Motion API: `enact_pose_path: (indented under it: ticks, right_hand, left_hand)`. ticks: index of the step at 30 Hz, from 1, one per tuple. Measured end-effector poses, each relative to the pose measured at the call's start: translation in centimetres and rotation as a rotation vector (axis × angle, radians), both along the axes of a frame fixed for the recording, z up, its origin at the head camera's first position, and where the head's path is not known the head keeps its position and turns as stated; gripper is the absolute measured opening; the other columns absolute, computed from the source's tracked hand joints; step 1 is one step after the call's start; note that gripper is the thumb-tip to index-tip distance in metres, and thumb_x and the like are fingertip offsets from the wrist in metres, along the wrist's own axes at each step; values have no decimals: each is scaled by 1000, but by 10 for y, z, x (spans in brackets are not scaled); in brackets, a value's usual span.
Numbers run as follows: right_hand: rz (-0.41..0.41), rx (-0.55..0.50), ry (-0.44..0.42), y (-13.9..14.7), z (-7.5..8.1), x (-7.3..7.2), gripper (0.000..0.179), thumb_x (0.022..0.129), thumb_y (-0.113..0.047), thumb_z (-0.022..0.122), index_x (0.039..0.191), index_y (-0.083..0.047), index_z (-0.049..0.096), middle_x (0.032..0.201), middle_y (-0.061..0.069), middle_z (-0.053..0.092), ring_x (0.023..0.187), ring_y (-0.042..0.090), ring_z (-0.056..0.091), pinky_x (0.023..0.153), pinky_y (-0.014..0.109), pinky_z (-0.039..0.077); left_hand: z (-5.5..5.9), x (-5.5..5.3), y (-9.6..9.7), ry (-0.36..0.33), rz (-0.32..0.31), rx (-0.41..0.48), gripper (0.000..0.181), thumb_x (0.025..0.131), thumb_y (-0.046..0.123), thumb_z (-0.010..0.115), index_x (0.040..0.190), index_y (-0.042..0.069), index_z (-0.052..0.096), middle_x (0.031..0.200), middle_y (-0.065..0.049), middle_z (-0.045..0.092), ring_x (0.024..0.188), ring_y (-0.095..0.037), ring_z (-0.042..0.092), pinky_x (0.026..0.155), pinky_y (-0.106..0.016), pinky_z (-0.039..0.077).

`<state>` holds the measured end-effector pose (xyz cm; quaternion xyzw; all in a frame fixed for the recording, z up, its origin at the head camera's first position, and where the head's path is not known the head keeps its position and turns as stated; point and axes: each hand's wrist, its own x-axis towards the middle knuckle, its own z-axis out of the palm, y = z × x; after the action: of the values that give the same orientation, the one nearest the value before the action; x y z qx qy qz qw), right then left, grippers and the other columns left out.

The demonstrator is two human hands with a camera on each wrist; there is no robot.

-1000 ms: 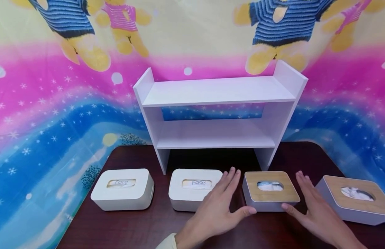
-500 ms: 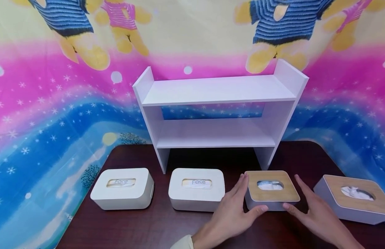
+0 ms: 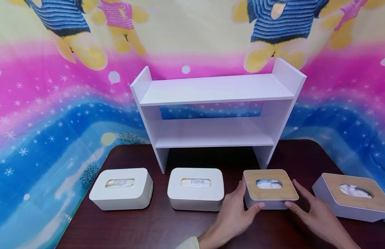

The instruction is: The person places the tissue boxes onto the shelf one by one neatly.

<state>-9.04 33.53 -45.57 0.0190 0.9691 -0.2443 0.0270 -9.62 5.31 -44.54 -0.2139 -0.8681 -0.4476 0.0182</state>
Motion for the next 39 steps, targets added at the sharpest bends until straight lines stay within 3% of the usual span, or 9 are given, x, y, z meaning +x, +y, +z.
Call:
enact_pose_path:
  ticks: [3, 7, 10, 14, 18, 23, 29, 35, 39]
  right_hand:
    - [3, -25, 0, -1, 0, 2, 90, 107, -52, 62, 168, 3, 25, 154, 43, 44, 131, 64, 55, 94, 76, 51]
    - [-4, -54, -35, -2, 0, 2, 82, 111, -48, 56, 168, 3, 25, 152, 42, 49, 122, 54, 63, 88, 65, 57]
    - [-18, -69, -55, -3, 1, 1, 78, 113, -46, 53, 167, 3, 26, 152, 41, 50, 112, 42, 65, 81, 49, 56]
    - [-26, -86, -47, -5, -1, 1, 74, 114, -42, 51, 166, 5, 27, 156, 41, 45, 115, 43, 65, 82, 48, 58]
    - [-28, -99, -44, -6, -1, 2, 71, 116, -41, 48, 166, 5, 27, 157, 40, 44, 130, 55, 61, 95, 67, 57]
    - [-41, -107, -46, -7, -1, 4, 70, 116, -39, 48, 166, 6, 27, 156, 40, 45, 127, 51, 63, 92, 63, 59]
    - [-51, -120, -41, -7, -2, 7, 68, 116, -36, 48, 165, 6, 28, 155, 40, 46, 134, 57, 58, 100, 70, 54]
    - [-75, -113, -47, -5, -1, 11, 69, 116, -40, 46, 166, 5, 27, 154, 41, 46, 134, 59, 57, 99, 71, 54]
    - [-95, -108, -37, -7, 4, 13, 71, 116, -43, 46, 166, 4, 27, 153, 40, 48, 133, 59, 57, 98, 70, 54]
  left_hand:
    - [-1, 0, 2, 7, 30, 2, 82, 101, 47, 75, 164, 6, 42, 150, -14, 66, 131, -17, 67, 100, -29, 61]
    - [-2, 0, 3, 13, 67, -16, 76, 99, 40, 78, 161, 8, 49, 111, -10, 83, 107, -9, 74, 82, -24, 61]
    - [-2, -1, 4, -22, 87, -27, 69, 99, 39, 79, 158, 11, 55, 86, -6, 81, 92, -3, 72, 76, -23, 59]
    - [-2, -2, 7, -45, 101, -45, 59, 99, 37, 79, 151, 15, 63, 103, -6, 84, 97, -3, 73, 75, -24, 60]
    - [-4, -2, 9, -33, 103, -69, 56, 99, 35, 79, 149, 13, 65, 124, -8, 80, 108, -7, 74, 77, -24, 62]
    - [-6, -2, 10, -20, 96, -87, 57, 100, 33, 78, 149, 8, 64, 126, -10, 79, 110, -9, 74, 78, -21, 62]
    - [-7, -3, 11, 8, 99, -78, 53, 100, 29, 79, 146, 7, 67, 122, -11, 80, 106, -8, 75, 76, -19, 61]
    - [-3, -3, 12, -14, 102, -49, 52, 101, 34, 77, 146, 10, 67, 124, -12, 79, 105, -4, 74, 75, -17, 60]
    - [2, -2, 11, -25, 101, -19, 53, 102, 35, 76, 146, 8, 67, 127, -13, 77, 91, 3, 71, 72, -14, 57]
